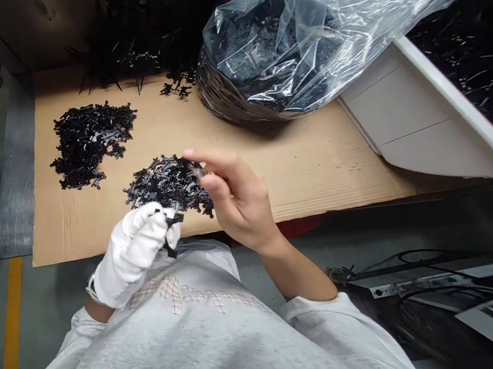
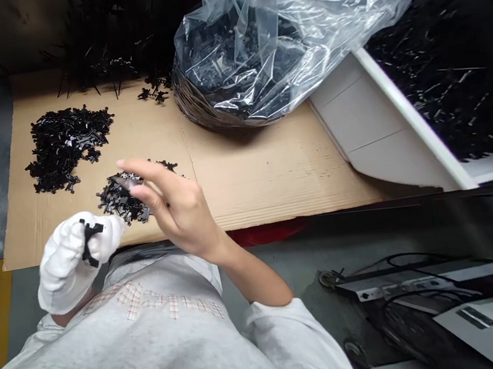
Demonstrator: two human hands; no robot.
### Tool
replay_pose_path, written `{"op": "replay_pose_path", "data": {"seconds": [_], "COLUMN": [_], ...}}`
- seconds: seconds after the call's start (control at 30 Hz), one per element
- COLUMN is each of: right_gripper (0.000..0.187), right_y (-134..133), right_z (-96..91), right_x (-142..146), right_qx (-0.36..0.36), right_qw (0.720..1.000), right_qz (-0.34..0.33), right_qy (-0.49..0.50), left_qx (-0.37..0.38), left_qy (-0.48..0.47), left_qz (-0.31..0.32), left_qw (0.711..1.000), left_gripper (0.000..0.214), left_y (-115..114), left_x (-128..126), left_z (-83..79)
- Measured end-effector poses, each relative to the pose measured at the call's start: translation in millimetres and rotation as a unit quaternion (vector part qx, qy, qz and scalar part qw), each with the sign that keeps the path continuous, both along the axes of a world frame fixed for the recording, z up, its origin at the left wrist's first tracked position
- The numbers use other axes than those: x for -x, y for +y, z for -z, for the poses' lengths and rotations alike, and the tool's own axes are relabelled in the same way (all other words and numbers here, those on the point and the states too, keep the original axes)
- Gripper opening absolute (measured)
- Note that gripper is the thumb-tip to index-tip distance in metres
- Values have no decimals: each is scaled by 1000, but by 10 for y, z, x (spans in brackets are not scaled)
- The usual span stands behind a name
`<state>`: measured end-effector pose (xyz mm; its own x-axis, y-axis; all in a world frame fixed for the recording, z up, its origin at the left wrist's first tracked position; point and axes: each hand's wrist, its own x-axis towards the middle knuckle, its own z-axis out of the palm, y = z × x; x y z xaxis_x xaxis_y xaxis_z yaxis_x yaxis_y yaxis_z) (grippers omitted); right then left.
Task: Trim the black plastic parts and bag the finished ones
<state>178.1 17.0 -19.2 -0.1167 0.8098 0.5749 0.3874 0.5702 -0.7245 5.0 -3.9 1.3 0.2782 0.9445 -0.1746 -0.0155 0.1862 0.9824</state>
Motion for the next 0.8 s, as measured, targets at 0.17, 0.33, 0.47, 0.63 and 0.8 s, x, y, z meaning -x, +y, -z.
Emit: {"op": "replay_pose_path", "data": {"seconds": [0.17, 0.33, 0.47, 0.63, 0.8], "right_gripper": [36, 23, 14, 22, 16], "right_y": [51, 473, 1069, 1594, 1733], "right_z": [-11, 75, 287, 531, 616], "right_x": [-71, -78, 206, 710, 838], "right_qx": [73, 170, 229, 246, 267], "right_qw": [997, 972, 931, 910, 908], "right_qz": [35, -23, -21, -44, -29], "right_qy": [-5, -159, -284, -331, -321], "left_qx": [-55, -204, -219, -179, -155], "left_qy": [40, 417, 563, 637, 539], "left_qz": [-53, -3, 6, -16, -113], "left_qw": [996, 886, 797, 750, 820], "left_gripper": [33, 35, 42, 47, 44], "left_y": [166, 485, 634, 653, 651], "left_x": [81, 163, 115, 44, 145], "left_z": [165, 493, 703, 756, 736]}}
